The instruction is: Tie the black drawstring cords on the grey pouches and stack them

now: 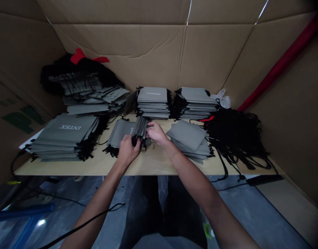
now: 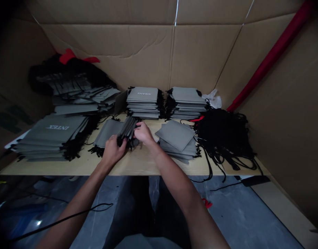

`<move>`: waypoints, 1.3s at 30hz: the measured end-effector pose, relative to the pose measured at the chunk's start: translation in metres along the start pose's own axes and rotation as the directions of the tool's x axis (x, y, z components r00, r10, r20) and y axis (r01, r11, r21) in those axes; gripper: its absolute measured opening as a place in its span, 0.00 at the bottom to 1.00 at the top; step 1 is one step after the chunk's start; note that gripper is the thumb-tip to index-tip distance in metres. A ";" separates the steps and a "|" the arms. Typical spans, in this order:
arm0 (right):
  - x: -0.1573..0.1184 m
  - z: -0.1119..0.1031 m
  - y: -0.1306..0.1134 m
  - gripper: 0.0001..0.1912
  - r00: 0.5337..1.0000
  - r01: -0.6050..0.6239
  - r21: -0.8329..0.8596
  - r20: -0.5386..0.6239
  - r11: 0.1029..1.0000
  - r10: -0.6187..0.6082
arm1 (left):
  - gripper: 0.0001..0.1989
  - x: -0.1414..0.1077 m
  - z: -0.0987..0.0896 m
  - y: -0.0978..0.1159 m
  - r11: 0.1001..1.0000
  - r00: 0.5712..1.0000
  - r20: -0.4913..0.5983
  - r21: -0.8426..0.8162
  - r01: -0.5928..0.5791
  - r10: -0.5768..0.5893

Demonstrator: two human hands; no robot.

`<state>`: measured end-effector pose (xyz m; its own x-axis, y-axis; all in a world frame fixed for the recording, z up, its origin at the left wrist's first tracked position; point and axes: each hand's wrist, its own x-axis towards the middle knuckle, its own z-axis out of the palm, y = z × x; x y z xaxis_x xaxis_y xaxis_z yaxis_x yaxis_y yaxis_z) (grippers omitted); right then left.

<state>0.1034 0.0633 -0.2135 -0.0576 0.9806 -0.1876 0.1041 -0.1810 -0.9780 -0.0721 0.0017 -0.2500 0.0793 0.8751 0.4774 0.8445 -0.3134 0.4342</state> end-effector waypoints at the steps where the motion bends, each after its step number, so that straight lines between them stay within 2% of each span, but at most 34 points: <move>1: -0.001 0.001 -0.002 0.18 1.000 -0.008 0.016 0.012 1.000 0.007 | 0.16 0.000 -0.001 -0.001 1.000 1.000 -0.005 -0.006 0.016 -0.016; 8: 0.000 0.004 -0.004 0.17 0.999 -0.004 -0.004 0.032 1.000 0.004 | 0.16 -0.001 -0.003 -0.003 0.994 0.995 -0.013 -0.036 0.102 -0.103; 16: -0.002 -0.014 0.003 0.13 0.988 0.114 -0.303 -0.067 0.946 -0.140 | 0.15 -0.001 -0.003 -0.003 0.987 0.988 -0.014 -0.058 0.153 -0.154; 21: -0.002 -0.008 0.001 0.11 0.971 0.217 -0.349 -0.021 0.912 -0.239 | 0.14 -0.001 -0.005 0.000 0.986 0.988 0.003 -0.070 0.154 -0.154; 27: 0.009 0.005 0.007 0.15 0.970 0.237 -0.302 0.022 0.923 -0.242 | 0.15 -0.002 -0.009 0.003 0.988 0.991 0.025 -0.083 0.133 -0.131; 33: 0.009 0.003 0.010 0.14 0.962 0.267 -0.330 0.035 0.905 -0.271 | 0.15 -0.001 -0.010 0.000 0.990 0.995 0.051 -0.103 0.091 -0.086; 39: -0.004 -0.004 0.004 0.10 0.944 0.320 -0.447 0.080 0.835 -0.319 | 0.14 -0.001 -0.007 -0.002 0.990 0.995 0.043 -0.103 0.091 -0.087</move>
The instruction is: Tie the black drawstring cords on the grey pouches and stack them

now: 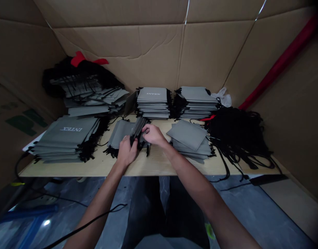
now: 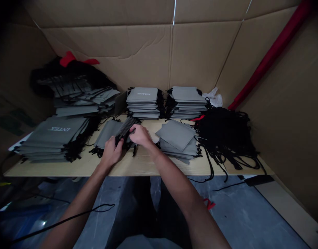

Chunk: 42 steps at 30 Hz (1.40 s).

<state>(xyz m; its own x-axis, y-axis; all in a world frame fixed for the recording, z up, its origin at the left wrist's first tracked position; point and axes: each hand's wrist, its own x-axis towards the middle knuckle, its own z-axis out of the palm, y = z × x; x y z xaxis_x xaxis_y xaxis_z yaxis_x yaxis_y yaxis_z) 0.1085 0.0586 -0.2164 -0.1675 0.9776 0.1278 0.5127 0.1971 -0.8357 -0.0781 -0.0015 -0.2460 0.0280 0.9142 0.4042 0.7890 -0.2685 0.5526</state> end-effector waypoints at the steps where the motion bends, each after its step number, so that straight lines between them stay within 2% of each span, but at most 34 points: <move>1: -0.001 -0.002 -0.002 0.09 1.000 0.014 -0.020 -0.004 1.000 -0.014 | 0.14 0.000 0.000 0.000 1.000 1.000 -0.001 0.000 0.001 -0.001; 7: 0.000 -0.001 -0.008 0.18 0.995 0.082 -0.079 -0.044 0.994 -0.085 | 0.14 0.000 0.000 0.001 1.000 1.000 0.002 -0.012 0.002 -0.002; 15: 0.004 0.006 0.001 0.12 0.996 0.078 -0.110 -0.036 0.991 -0.082 | 0.14 0.000 -0.002 0.002 1.000 1.000 0.007 -0.018 0.016 -0.015; 18: 0.003 0.004 0.001 0.10 0.996 0.050 -0.128 -0.074 0.990 -0.060 | 0.14 -0.001 -0.002 0.002 1.000 1.000 0.002 -0.019 0.019 -0.019; 20: 0.000 0.003 -0.002 0.12 0.992 0.054 -0.126 -0.109 0.991 -0.068 | 0.14 -0.001 -0.002 0.003 1.000 1.000 -0.002 -0.019 0.018 -0.018; 22: -0.001 0.003 -0.005 0.11 0.987 0.080 -0.107 -0.127 0.991 -0.093 | 0.14 -0.001 -0.002 0.003 1.000 1.000 -0.003 -0.018 0.016 -0.016; 25: -0.003 0.006 -0.009 0.05 0.988 0.112 -0.049 -0.104 0.992 -0.117 | 0.14 0.000 -0.002 0.003 1.000 1.000 0.000 -0.019 0.010 -0.010; 29: 0.000 0.012 -0.007 0.06 0.993 0.087 0.036 -0.079 0.996 -0.084 | 0.15 0.000 -0.002 0.003 1.000 1.000 0.006 -0.021 -0.004 0.004; 31: 0.002 0.014 -0.004 0.08 0.995 0.068 0.064 -0.082 0.996 -0.062 | 0.16 0.000 -0.003 0.004 0.999 1.000 0.010 -0.026 -0.020 0.020; 39: 0.002 0.013 0.001 0.25 0.997 0.064 0.092 -0.053 0.994 -0.060 | 0.17 -0.002 -0.005 0.006 0.996 0.998 0.013 -0.061 -0.067 0.068; 42: 0.000 0.009 -0.002 0.25 0.997 0.071 0.089 -0.040 0.994 -0.068 | 0.17 -0.001 -0.003 0.004 0.996 0.998 0.008 -0.053 -0.065 0.066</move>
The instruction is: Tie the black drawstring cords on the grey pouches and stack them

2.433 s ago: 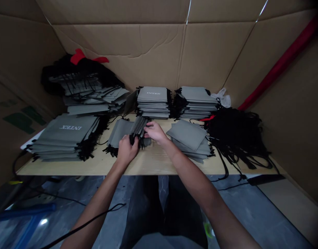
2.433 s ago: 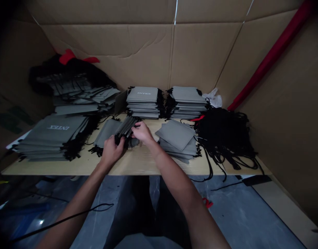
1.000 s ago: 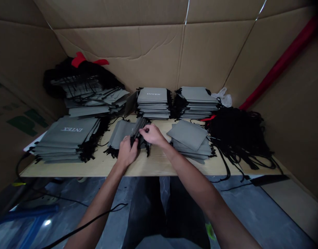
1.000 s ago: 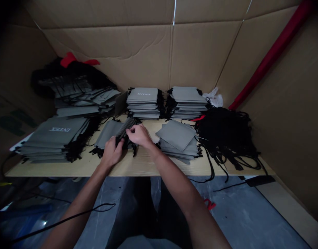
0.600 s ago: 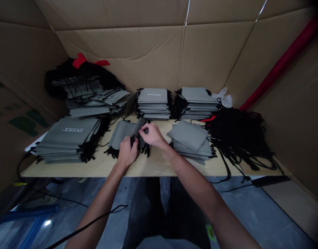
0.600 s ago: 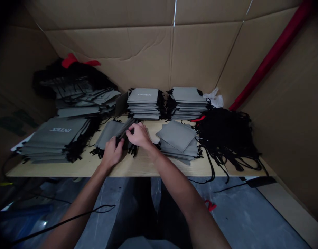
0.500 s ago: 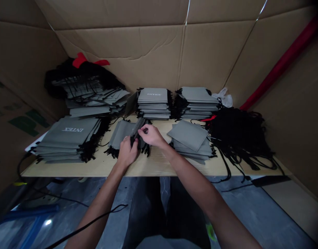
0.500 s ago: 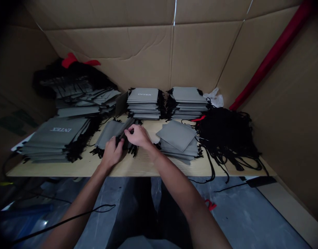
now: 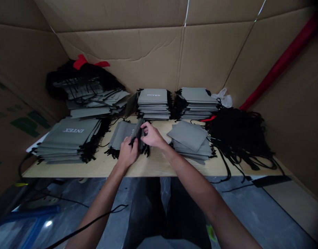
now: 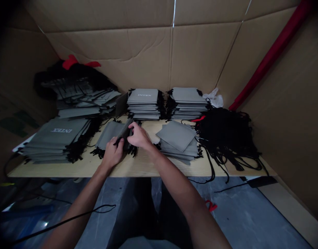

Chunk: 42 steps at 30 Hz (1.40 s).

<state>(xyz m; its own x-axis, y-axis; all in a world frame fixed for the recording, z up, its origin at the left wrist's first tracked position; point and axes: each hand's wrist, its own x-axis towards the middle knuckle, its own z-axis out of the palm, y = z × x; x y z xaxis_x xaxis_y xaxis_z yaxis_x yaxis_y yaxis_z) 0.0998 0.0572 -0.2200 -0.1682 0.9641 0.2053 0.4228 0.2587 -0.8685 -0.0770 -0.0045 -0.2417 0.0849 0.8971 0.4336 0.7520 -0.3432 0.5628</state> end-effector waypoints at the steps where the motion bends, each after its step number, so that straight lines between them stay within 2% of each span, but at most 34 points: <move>1: 0.000 -0.001 -0.002 0.21 1.000 0.000 0.002 0.000 1.000 0.000 | 0.17 0.000 0.000 -0.001 1.000 1.000 0.000 0.002 -0.001 0.001; 4: -0.001 -0.002 -0.007 0.06 1.000 -0.010 0.012 -0.010 1.000 0.010 | 0.17 0.001 0.001 -0.002 1.000 1.000 0.009 0.009 -0.006 0.006; 5: -0.002 -0.002 -0.009 0.04 1.000 -0.014 0.014 -0.014 1.000 0.014 | 0.17 0.001 0.001 -0.002 1.000 1.000 0.014 0.011 -0.007 0.007; 16: 0.003 -0.001 -0.004 0.13 0.997 -0.061 0.018 -0.036 0.998 0.062 | 0.15 0.001 0.001 -0.005 0.999 0.999 0.040 0.048 -0.013 0.011; 20: 0.000 -0.001 -0.006 0.11 0.997 -0.058 0.029 -0.042 0.998 0.059 | 0.15 0.001 0.002 -0.008 0.998 0.999 0.041 0.064 -0.020 0.018; 25: -0.004 -0.001 -0.009 0.19 0.998 -0.055 0.021 -0.038 0.998 0.056 | 0.16 0.001 0.002 -0.006 0.996 0.996 0.071 0.071 -0.051 0.045; 32: 0.000 -0.001 -0.005 0.21 0.997 -0.067 -0.002 -0.033 0.998 0.067 | 0.17 0.000 0.001 -0.005 0.994 0.995 0.082 0.087 -0.059 0.052; 36: -0.003 -0.003 -0.008 0.19 0.998 -0.049 -0.024 -0.025 0.998 0.049 | 0.20 -0.001 0.002 -0.005 0.993 0.995 0.077 0.100 -0.067 0.059; 42: -0.005 -0.005 -0.015 0.16 0.999 -0.037 -0.109 -0.002 0.993 0.037 | 0.31 -0.003 0.005 -0.003 0.982 0.989 0.106 0.148 -0.114 0.098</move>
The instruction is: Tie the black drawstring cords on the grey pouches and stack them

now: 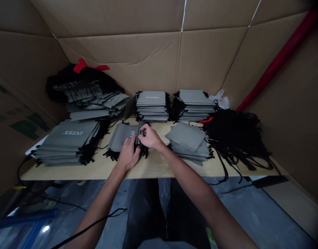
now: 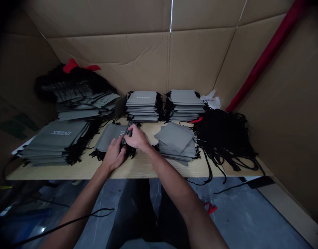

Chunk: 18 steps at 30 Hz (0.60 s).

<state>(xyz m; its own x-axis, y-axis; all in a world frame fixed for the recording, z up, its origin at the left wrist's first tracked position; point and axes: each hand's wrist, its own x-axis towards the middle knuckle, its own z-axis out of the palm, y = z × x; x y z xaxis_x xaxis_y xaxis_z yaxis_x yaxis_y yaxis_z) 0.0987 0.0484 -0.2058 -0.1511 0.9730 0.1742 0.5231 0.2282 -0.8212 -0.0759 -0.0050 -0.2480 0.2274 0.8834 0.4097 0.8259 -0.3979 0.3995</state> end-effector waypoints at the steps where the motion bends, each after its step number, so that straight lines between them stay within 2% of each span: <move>1: 0.000 0.000 -0.001 0.15 1.000 0.001 -0.023 0.004 1.000 -0.001 | 0.32 0.000 0.000 0.001 1.000 1.000 0.010 0.013 -0.011 0.011; 5: -0.002 -0.007 -0.006 0.14 0.999 0.032 -0.132 0.007 0.991 -0.032 | 0.33 0.002 -0.001 0.008 0.996 0.997 0.032 0.063 -0.069 0.067; 8: -0.006 -0.029 -0.002 0.14 0.999 0.049 -0.248 0.001 0.967 -0.050 | 0.32 0.003 -0.002 0.011 0.990 0.994 0.029 0.088 -0.110 0.107; 11: -0.008 -0.073 0.014 0.14 1.000 -0.012 -0.401 -0.016 0.916 0.006 | 0.30 0.003 -0.003 0.013 0.985 0.991 0.013 0.104 -0.136 0.136; 14: -0.006 -0.128 0.039 0.15 0.987 -0.159 -0.542 -0.069 0.825 0.145 | 0.28 0.004 -0.008 0.021 0.982 0.986 -0.037 0.111 -0.156 0.160; 16: -0.004 -0.159 0.055 0.18 0.957 -0.284 -0.605 -0.132 0.744 0.259 | 0.27 0.007 -0.013 0.033 0.978 0.979 -0.076 0.103 -0.182 0.191; 18: -0.002 -0.179 0.069 0.21 0.920 -0.380 -0.639 -0.183 0.669 0.347 | 0.24 0.012 -0.017 0.049 0.970 0.967 -0.095 0.084 -0.228 0.235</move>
<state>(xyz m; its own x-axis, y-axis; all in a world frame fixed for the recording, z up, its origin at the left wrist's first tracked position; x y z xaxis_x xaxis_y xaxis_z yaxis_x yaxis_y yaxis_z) 0.2854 0.0680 -0.1659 0.1962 0.9802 -0.0253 0.9433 -0.1957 -0.2680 -0.0413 -0.0182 -0.2094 0.3651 0.7372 0.5686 0.7925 -0.5666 0.2257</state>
